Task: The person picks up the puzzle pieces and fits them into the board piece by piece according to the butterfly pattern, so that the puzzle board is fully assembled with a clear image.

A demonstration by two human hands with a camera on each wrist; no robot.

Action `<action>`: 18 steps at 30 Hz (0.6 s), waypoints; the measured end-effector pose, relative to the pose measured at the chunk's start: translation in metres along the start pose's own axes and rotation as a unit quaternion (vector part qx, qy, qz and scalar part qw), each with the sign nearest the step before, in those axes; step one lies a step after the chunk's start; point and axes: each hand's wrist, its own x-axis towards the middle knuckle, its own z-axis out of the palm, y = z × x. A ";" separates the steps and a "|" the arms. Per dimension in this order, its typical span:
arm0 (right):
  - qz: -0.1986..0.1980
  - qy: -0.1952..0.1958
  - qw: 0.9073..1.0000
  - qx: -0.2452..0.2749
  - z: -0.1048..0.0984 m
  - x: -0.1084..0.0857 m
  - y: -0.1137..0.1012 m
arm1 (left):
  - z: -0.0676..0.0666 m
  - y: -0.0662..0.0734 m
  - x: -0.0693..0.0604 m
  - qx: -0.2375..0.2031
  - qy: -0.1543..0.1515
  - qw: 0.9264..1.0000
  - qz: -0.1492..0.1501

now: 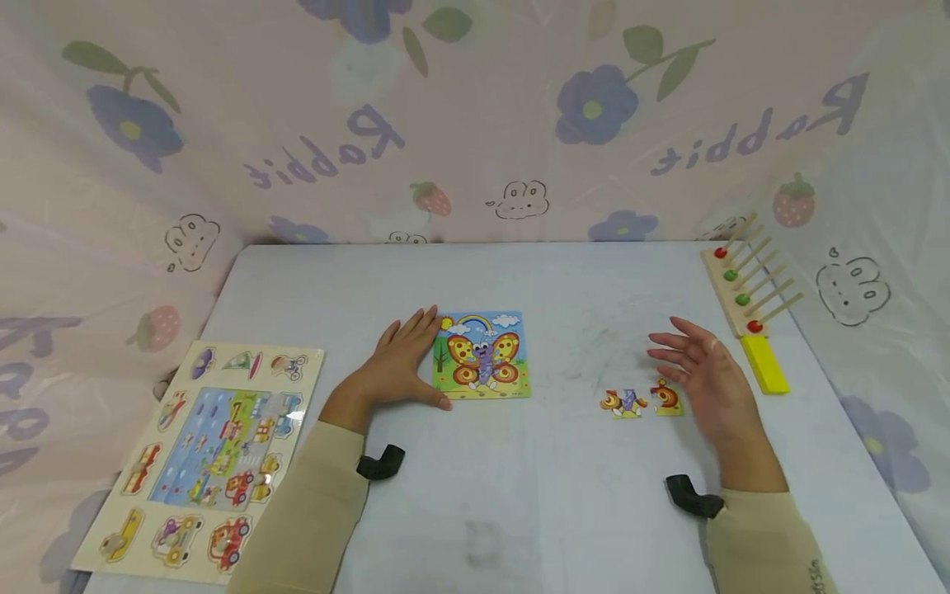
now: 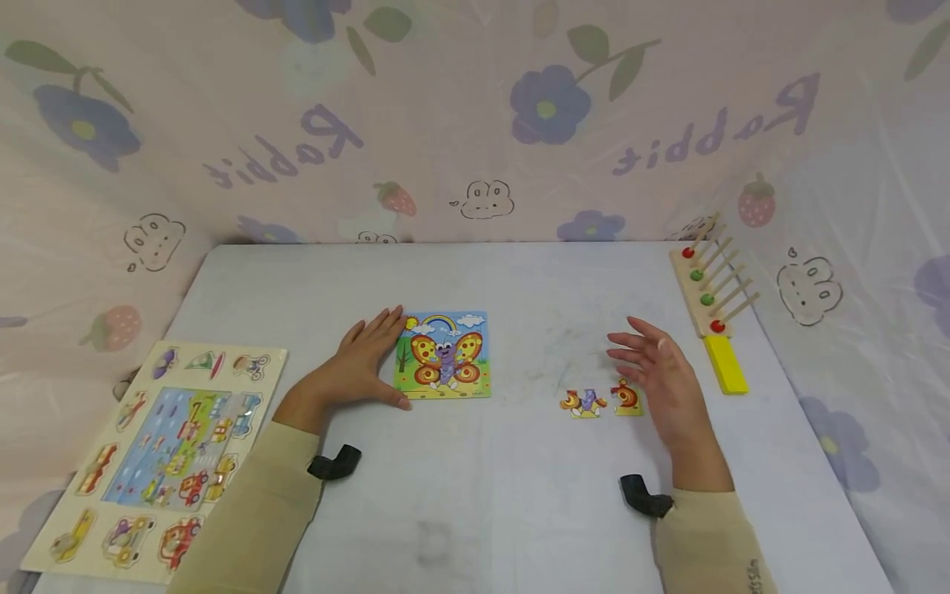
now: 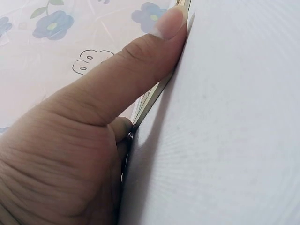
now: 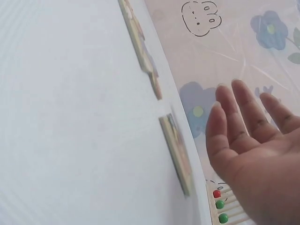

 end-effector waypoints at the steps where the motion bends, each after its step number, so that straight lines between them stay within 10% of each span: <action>1: -0.002 -0.005 1.000 0.000 -0.002 -0.001 0.000 | 0.000 0.000 0.000 0.000 -0.001 1.000 0.000; 9: 0.045 -0.045 0.986 -0.151 -0.015 -0.002 0.002 | 0.002 -0.003 0.000 0.002 0.000 1.000 0.002; 18: 0.092 -0.169 0.899 -0.394 -0.020 -0.003 0.007 | 0.003 -0.005 0.000 -0.001 0.007 1.000 0.007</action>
